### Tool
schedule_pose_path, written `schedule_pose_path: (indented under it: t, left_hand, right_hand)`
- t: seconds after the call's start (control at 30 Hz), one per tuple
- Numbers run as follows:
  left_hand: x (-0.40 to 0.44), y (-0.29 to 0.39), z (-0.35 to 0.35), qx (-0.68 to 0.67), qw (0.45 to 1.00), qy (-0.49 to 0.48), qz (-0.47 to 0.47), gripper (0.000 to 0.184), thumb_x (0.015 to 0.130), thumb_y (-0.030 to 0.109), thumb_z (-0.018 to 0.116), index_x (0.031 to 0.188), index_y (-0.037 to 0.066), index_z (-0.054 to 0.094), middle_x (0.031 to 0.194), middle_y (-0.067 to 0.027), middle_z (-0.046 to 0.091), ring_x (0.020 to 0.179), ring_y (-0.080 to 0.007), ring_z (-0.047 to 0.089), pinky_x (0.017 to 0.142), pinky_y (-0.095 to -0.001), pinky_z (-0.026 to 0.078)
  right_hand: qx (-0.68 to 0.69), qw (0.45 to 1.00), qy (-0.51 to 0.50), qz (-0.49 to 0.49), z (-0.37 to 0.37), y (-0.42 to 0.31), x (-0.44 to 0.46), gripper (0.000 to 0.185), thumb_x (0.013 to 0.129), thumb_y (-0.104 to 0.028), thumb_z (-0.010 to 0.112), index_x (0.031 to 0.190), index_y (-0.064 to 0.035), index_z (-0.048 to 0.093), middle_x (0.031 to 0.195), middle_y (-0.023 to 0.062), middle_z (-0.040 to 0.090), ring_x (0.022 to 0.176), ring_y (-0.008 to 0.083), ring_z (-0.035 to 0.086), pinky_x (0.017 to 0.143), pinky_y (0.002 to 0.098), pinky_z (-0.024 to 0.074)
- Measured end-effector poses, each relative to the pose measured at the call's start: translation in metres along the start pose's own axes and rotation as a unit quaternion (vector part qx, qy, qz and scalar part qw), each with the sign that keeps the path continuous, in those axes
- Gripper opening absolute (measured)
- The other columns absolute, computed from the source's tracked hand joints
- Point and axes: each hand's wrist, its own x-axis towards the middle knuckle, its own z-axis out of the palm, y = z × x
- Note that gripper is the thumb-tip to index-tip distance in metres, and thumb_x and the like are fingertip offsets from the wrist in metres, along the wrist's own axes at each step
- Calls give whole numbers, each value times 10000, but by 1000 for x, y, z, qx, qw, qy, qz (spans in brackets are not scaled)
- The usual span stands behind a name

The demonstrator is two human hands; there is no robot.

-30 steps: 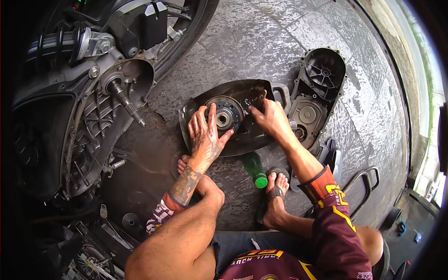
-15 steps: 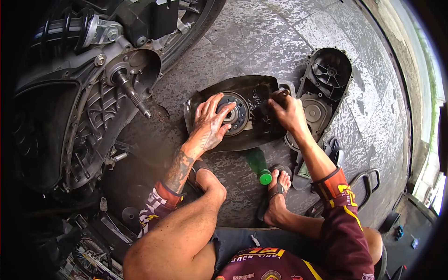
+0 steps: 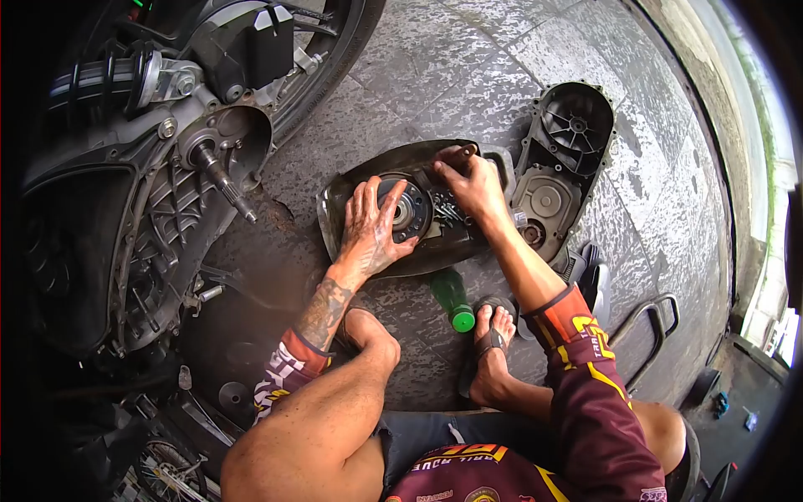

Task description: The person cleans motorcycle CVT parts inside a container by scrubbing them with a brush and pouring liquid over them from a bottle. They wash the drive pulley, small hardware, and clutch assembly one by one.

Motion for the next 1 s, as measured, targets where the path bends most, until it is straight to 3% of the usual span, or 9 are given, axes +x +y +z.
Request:
schedule_pose_path:
  t: [0.17, 0.23, 0.37, 0.5, 0.63, 0.77, 0.83, 0.9, 1.0]
  left_hand:
    - [7, -22, -22, -23, 988, -116, 95, 1038, 611, 261, 867, 1499, 207, 333, 1500, -153, 292, 1424, -380, 258, 1175, -533, 226]
    - [9, -26, -24, -36, 984, -147, 98, 1042, 615, 247, 860, 1505, 214, 320, 1520, -138, 280, 1450, -368, 225, 1197, -533, 191]
    - [14, -24, -19, -94, 979, -148, 102, 1015, 641, 251, 831, 1509, 189, 309, 1509, -130, 300, 1461, -358, 209, 1203, -558, 133]
    - [13, -34, -10, -180, 973, -98, 109, 852, 751, 444, 779, 1435, 130, 379, 1449, -147, 380, 1420, -355, 296, 1199, -557, 134]
    - [27, -36, -5, -183, 975, -69, 108, 691, 840, 521, 675, 1344, 100, 459, 1364, -133, 480, 1384, -335, 366, 1202, -529, 148]
    - [40, -35, 1, -164, 975, -78, 130, 749, 887, 663, 525, 1358, 84, 465, 1373, -154, 458, 1372, -343, 367, 1185, -515, 201]
    - [41, -37, 2, -242, 965, -48, 88, 746, 896, 628, 549, 1391, 79, 447, 1377, -166, 434, 1352, -357, 368, 1157, -495, 265]
    - [26, -22, -7, -108, 994, 11, 23, 750, 858, 469, 695, 1408, 36, 425, 1358, -176, 423, 1314, -362, 378, 1095, -466, 335]
    - [-5, 3, -15, 47, 995, 23, -84, 898, 785, 481, 756, 1410, -48, 387, 1338, -194, 421, 1269, -367, 402, 1086, -482, 311]
  right_hand:
    - [-56, 998, 1, -2, 5, 7, -10, 265, 860, -237, 712, 990, -6, 719, 865, 204, 721, 856, 314, 725, 759, 391, 542]
    - [-58, 979, -135, 138, -18, 14, -17, 254, 846, -242, 714, 967, -19, 728, 852, 187, 727, 844, 319, 723, 766, 404, 541]
    - [15, 996, 29, 81, 9, 26, -19, 288, 838, -249, 730, 976, 3, 713, 861, 200, 722, 827, 284, 724, 753, 381, 536]
    - [39, 996, 74, 9, 25, -8, -15, 263, 863, -233, 723, 967, 8, 712, 832, 193, 720, 773, 287, 720, 705, 366, 528]
    - [-92, 991, -84, 50, -7, -2, -26, 242, 845, -207, 711, 978, -4, 708, 868, 204, 719, 841, 338, 718, 749, 417, 544]
    - [-44, 996, 0, 82, -3, 3, -35, 241, 862, -205, 709, 987, 2, 713, 875, 188, 731, 847, 293, 728, 776, 368, 543]
    - [135, 981, 104, 94, 10, 21, -21, 210, 867, -186, 727, 978, -8, 717, 918, 145, 748, 853, 224, 721, 780, 360, 537]
    - [78, 988, 116, 72, 15, 11, -20, 222, 867, -196, 722, 969, 0, 715, 889, 175, 738, 843, 273, 725, 775, 369, 536]
    - [-109, 993, -16, 45, -7, -8, -28, 263, 859, -226, 698, 981, 7, 711, 853, 235, 703, 869, 375, 699, 775, 418, 535]
